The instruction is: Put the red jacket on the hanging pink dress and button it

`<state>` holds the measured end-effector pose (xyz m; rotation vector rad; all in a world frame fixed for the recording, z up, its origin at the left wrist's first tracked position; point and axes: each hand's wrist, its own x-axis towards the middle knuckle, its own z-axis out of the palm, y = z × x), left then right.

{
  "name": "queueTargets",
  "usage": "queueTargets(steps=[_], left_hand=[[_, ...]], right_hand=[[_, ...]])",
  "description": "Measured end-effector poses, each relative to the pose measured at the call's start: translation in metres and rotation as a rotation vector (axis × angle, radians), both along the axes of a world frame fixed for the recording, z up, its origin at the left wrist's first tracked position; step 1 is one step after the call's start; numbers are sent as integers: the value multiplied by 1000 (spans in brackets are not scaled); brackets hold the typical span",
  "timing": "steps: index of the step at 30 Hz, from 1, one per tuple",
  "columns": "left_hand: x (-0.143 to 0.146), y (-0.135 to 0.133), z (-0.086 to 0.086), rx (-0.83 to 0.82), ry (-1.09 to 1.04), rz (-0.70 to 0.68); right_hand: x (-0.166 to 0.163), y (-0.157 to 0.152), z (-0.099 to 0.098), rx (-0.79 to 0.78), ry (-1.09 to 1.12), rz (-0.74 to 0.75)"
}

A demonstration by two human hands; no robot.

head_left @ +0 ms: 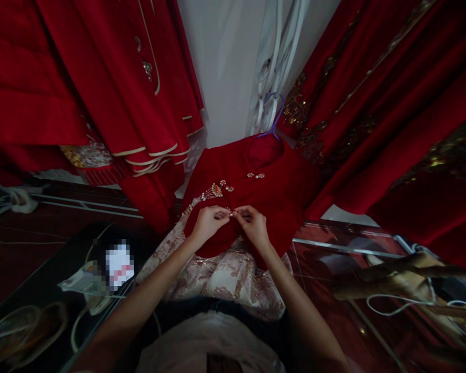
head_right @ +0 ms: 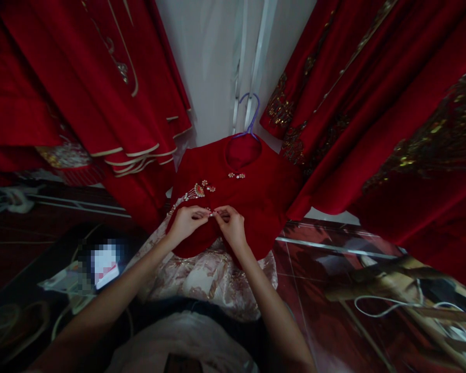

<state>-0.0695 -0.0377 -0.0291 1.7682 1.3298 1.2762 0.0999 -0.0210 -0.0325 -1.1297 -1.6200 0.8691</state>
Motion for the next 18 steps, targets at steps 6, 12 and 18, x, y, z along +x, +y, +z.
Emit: queueTargets(steps=[6, 12, 18], left_hand=[[4, 1, 2, 29, 80, -18], [5, -2, 5, 34, 198, 27], [-60, -42, 20, -344, 511, -341]], right_hand=[[2, -1, 3, 79, -58, 65], [5, -4, 7, 119, -166, 60], [14, -4, 13, 86, -294, 280]])
